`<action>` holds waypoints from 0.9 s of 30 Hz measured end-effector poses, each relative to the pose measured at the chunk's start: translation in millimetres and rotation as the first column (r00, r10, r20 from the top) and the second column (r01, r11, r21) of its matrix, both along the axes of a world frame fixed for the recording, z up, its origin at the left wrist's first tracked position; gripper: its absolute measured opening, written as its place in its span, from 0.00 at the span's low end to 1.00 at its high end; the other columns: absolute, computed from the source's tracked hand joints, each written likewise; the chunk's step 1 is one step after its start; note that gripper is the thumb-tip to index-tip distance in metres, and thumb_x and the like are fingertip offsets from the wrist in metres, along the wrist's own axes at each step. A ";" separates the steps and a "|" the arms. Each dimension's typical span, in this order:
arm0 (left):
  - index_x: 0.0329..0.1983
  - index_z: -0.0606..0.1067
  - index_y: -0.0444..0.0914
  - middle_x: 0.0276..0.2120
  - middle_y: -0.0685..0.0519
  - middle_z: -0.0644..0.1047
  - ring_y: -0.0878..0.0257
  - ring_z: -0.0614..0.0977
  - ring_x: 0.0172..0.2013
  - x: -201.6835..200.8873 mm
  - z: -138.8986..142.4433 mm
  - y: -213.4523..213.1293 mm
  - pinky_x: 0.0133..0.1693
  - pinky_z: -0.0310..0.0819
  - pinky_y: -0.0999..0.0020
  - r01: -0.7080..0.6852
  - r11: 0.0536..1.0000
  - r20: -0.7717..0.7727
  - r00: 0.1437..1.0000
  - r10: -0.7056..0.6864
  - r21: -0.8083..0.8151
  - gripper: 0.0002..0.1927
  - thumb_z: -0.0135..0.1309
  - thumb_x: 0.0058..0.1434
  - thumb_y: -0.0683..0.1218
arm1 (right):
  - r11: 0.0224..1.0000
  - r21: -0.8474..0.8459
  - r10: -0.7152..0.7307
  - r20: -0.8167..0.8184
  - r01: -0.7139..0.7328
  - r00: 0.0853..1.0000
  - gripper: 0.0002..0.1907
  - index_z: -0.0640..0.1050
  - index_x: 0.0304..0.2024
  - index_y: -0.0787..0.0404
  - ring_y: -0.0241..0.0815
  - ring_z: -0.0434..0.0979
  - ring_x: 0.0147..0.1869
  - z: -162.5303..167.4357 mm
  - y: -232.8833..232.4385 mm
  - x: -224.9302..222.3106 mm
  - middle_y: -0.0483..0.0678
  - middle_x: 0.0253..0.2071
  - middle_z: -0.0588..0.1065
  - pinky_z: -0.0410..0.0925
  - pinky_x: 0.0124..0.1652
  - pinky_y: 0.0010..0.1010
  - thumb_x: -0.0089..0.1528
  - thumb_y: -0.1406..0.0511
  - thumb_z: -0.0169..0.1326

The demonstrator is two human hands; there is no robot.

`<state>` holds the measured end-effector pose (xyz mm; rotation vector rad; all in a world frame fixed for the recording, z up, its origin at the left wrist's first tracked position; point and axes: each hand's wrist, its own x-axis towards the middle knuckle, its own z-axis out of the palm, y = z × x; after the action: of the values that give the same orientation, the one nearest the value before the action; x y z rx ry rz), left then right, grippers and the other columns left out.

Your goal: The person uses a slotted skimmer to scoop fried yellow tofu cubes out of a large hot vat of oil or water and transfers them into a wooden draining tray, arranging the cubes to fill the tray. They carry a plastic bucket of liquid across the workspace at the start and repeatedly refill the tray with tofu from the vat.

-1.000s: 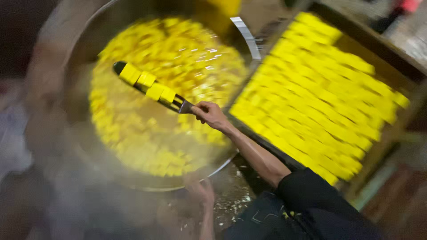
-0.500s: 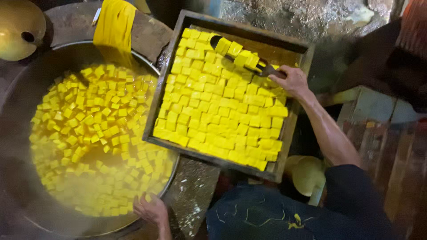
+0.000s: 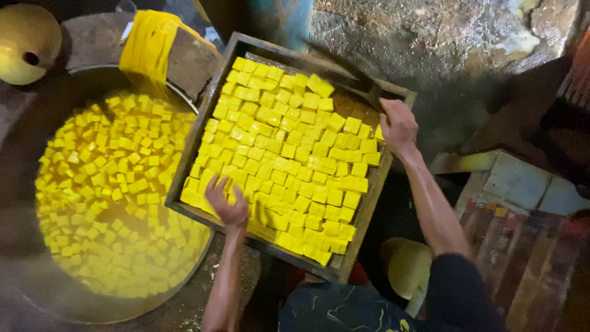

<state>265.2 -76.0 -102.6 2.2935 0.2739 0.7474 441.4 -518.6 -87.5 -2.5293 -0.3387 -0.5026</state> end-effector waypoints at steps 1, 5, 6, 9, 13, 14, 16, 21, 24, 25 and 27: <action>0.54 0.75 0.31 0.59 0.37 0.72 0.42 0.71 0.62 27.2 1.7 -20.0 0.65 0.62 0.49 0.044 0.999 0.029 0.999 -0.044 -0.021 0.16 0.58 0.63 0.40 | 0.999 0.037 -0.036 0.052 0.034 0.998 0.20 0.74 0.64 0.63 0.59 0.75 0.65 -4.9 -9.4 -15.2 0.57 0.61 0.74 0.69 0.60 0.46 0.70 0.68 0.54; 0.58 0.72 0.31 0.56 0.40 0.74 0.43 0.73 0.60 139.2 8.0 -95.2 0.64 0.64 0.51 0.252 0.966 0.151 0.959 -0.241 -0.061 0.21 0.59 0.62 0.41 | 0.885 0.329 -0.268 -0.217 0.329 0.939 0.21 0.71 0.63 0.67 0.53 0.77 0.61 -23.0 -59.3 -109.6 0.60 0.57 0.75 0.70 0.57 0.41 0.68 0.68 0.53; 0.57 0.72 0.32 0.55 0.40 0.74 0.43 0.74 0.58 165.4 8.7 -109.5 0.63 0.65 0.51 0.296 0.955 0.109 0.950 -0.291 -0.026 0.21 0.59 0.61 0.41 | 0.810 0.464 -0.257 -0.270 0.360 0.928 0.17 0.72 0.60 0.68 0.50 0.77 0.61 -30.9 -68.6 -135.7 0.58 0.56 0.77 0.70 0.57 0.39 0.71 0.67 0.54; 0.56 0.73 0.35 0.53 0.41 0.75 0.43 0.74 0.56 235.8 12.7 -138.8 0.59 0.66 0.51 0.388 0.918 0.017 0.920 -0.391 0.078 0.20 0.59 0.60 0.41 | 0.624 0.600 -0.264 -0.441 0.501 0.858 0.09 0.75 0.52 0.65 0.31 0.69 0.36 -44.6 -101.0 -226.2 0.41 0.34 0.72 0.65 0.38 0.26 0.72 0.68 0.49; 0.59 0.70 0.37 0.55 0.43 0.75 0.43 0.73 0.60 301.7 17.3 -147.4 0.61 0.61 0.47 0.495 0.798 -0.177 0.869 -0.462 0.344 0.26 0.54 0.55 0.38 | 0.433 0.441 -0.429 -0.666 0.786 0.610 0.07 0.76 0.45 0.66 0.34 0.73 0.35 -53.0 -122.6 -323.0 0.44 0.33 0.75 0.66 0.35 0.27 0.70 0.68 0.48; 0.60 0.70 0.37 0.55 0.43 0.75 0.42 0.72 0.61 311.8 16.8 -148.2 0.61 0.59 0.46 0.511 0.767 -0.189 0.859 -0.476 0.387 0.28 0.54 0.53 0.37 | 0.403 0.338 -0.496 -0.701 0.851 0.513 0.08 0.76 0.45 0.67 0.35 0.75 0.35 -53.9 -122.3 -339.7 0.47 0.33 0.77 0.67 0.36 0.27 0.69 0.69 0.48; 0.59 0.70 0.39 0.58 0.45 0.75 0.46 0.71 0.64 323.0 13.2 -147.0 0.66 0.56 0.44 0.608 0.739 -0.462 0.765 -0.449 0.290 0.22 0.52 0.61 0.39 | 0.359 0.349 -0.459 -0.742 0.866 0.489 0.13 0.78 0.41 0.75 0.41 0.73 0.34 -55.0 -117.5 -367.8 0.53 0.32 0.75 0.65 0.36 0.32 0.73 0.68 0.49; 0.63 0.69 0.39 0.59 0.45 0.75 0.47 0.72 0.63 291.1 -2.3 -134.5 0.66 0.55 0.45 0.605 0.652 -0.269 0.793 -0.547 0.457 0.31 0.52 0.52 0.38 | 0.064 0.379 -0.477 -0.801 0.923 0.362 0.10 0.75 0.49 0.68 0.40 0.76 0.33 -61.3 -105.8 -371.0 0.50 0.34 0.76 0.69 0.34 0.32 0.69 0.67 0.48; 0.59 0.70 0.40 0.56 0.46 0.77 0.48 0.75 0.60 229.1 -8.7 -111.8 0.64 0.55 0.43 0.558 0.734 -0.212 0.829 -0.518 0.387 0.24 0.53 0.57 0.40 | 0.115 0.558 -0.381 -0.739 0.822 0.555 0.10 0.74 0.47 0.68 0.39 0.74 0.32 -58.4 -97.6 -335.8 0.49 0.33 0.75 0.68 0.33 0.32 0.70 0.66 0.47; 0.57 0.72 0.41 0.53 0.47 0.78 0.50 0.76 0.59 201.6 -10.2 -100.0 0.65 0.56 0.42 0.548 0.778 -0.283 0.833 -0.475 0.308 0.21 0.54 0.59 0.41 | 0.140 0.644 -0.317 -0.691 0.752 0.650 0.10 0.73 0.46 0.69 0.39 0.73 0.32 -57.8 -89.1 -318.8 0.49 0.33 0.74 0.68 0.33 0.32 0.71 0.66 0.47; 0.55 0.74 0.41 0.51 0.48 0.78 0.50 0.77 0.56 146.0 -7.4 -57.4 0.64 0.59 0.43 0.467 0.859 -0.272 0.872 -0.407 0.212 0.20 0.55 0.58 0.41 | 0.235 0.733 -0.212 -0.603 0.639 0.769 0.14 0.75 0.48 0.66 0.38 0.71 0.31 -47.5 -65.7 -280.6 0.49 0.31 0.73 0.69 0.33 0.31 0.75 0.61 0.44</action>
<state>411.2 -133.4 -110.0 2.5668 -0.2742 0.3078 160.8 -584.3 -135.1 -1.4238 0.7161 -0.2339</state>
